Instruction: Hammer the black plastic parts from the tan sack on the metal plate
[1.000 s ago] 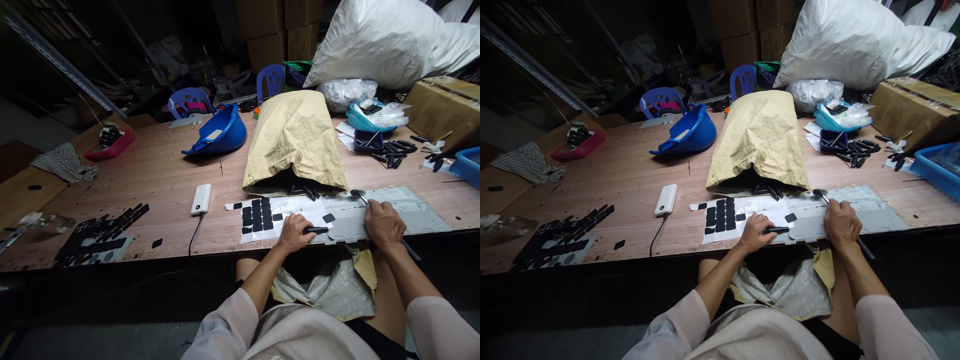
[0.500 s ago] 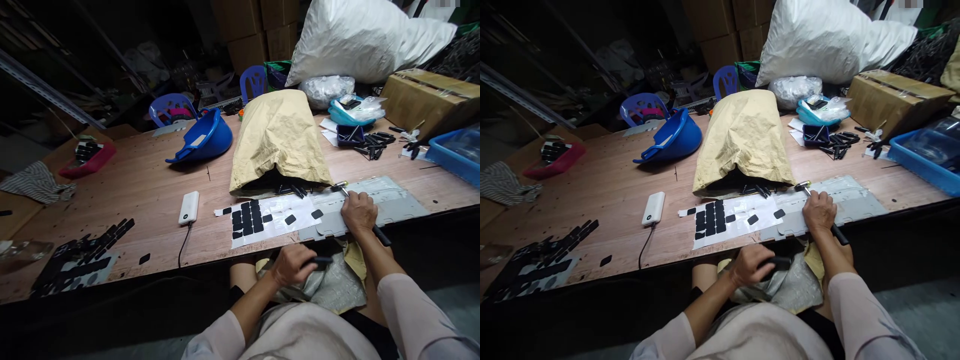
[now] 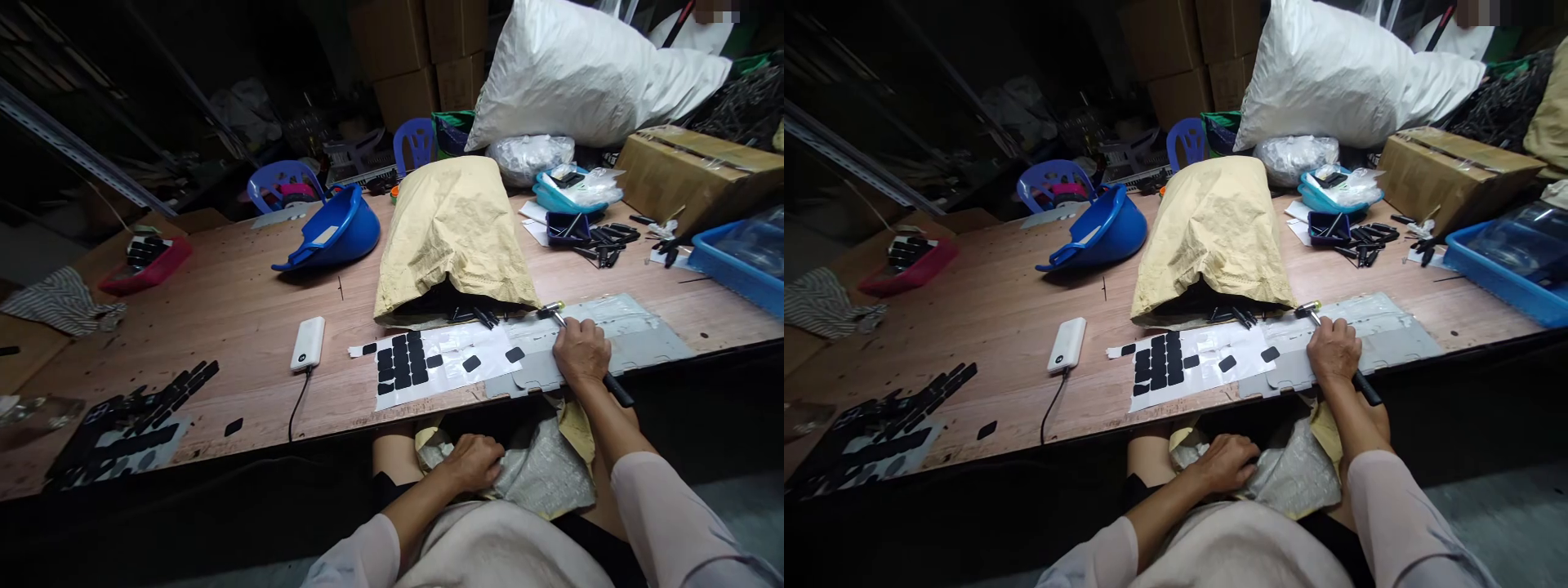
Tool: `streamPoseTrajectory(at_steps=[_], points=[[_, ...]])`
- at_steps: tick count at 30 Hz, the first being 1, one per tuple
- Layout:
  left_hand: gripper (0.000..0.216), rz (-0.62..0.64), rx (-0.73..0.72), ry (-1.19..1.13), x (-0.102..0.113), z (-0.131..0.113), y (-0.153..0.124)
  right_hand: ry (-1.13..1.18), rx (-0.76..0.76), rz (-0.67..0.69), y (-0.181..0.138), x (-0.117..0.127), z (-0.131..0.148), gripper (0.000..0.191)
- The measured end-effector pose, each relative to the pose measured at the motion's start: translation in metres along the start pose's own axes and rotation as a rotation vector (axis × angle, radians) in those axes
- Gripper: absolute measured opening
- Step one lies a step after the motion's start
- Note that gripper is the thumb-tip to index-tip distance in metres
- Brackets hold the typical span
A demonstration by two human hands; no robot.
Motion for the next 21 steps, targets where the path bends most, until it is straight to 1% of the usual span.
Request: streamPoseTrajectory(at_steps=[1,2,3,4,6,7,8,9,10,12,14,15,18,21], points=[[0.017,-0.075,-0.114,0.011,0.014,-0.012,0.000,0.000,-0.001,0.004,0.000,-0.001,0.000,0.035],[0.016,-0.180,-0.196,0.016,0.033,-0.020,0.000,-0.001,-0.003,0.008,0.000,-0.001,0.000,0.034],[0.017,-0.307,-0.236,0.011,0.057,-0.024,0.001,-0.003,-0.005,0.013,0.000,-0.002,-0.001,0.034],[0.020,-0.447,-0.224,0.001,0.084,-0.022,0.005,-0.006,-0.007,0.016,0.000,-0.002,-0.001,0.034],[0.022,-0.732,-0.098,-0.037,0.144,-0.003,0.013,-0.012,-0.009,0.023,0.000,-0.002,0.000,0.034],[0.024,-0.827,-0.031,-0.051,0.171,0.008,0.020,-0.015,-0.009,0.025,-0.001,-0.002,0.000,0.034],[0.029,-0.886,0.036,-0.048,0.196,0.020,0.027,-0.018,-0.009,0.027,-0.001,-0.002,0.000,0.034],[0.034,-0.910,0.091,-0.024,0.216,0.030,0.036,-0.020,-0.009,0.029,-0.001,-0.002,0.001,0.034],[0.037,-0.889,0.117,0.018,0.232,0.037,0.046,-0.021,-0.009,0.030,-0.001,-0.001,0.001,0.035],[0.039,-0.793,0.118,0.125,0.252,0.044,0.065,-0.022,-0.008,0.033,-0.001,0.000,0.002,0.035],[0.036,-0.711,0.084,0.232,0.259,0.044,0.080,-0.023,-0.009,0.039,-0.001,0.001,0.003,0.035],[0.033,-0.689,0.067,0.274,0.260,0.042,0.085,-0.023,-0.011,0.040,-0.001,0.001,0.004,0.035],[0.025,-0.666,0.037,0.343,0.264,0.037,0.093,-0.022,-0.014,0.041,-0.001,0.001,0.004,0.035],[0.021,-0.651,0.037,0.365,0.268,0.031,0.092,-0.024,-0.016,0.038,0.000,0.000,0.004,0.034]])
Point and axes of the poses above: each hand's wrist, its own y-axis towards the middle knuckle, its own x-axis out of the back of the hand, z = x × y, the point moved 7 cm from there along y, towards the middle knuckle, and after that the axes turned 2 degrees about z, right-handed, at the moved point
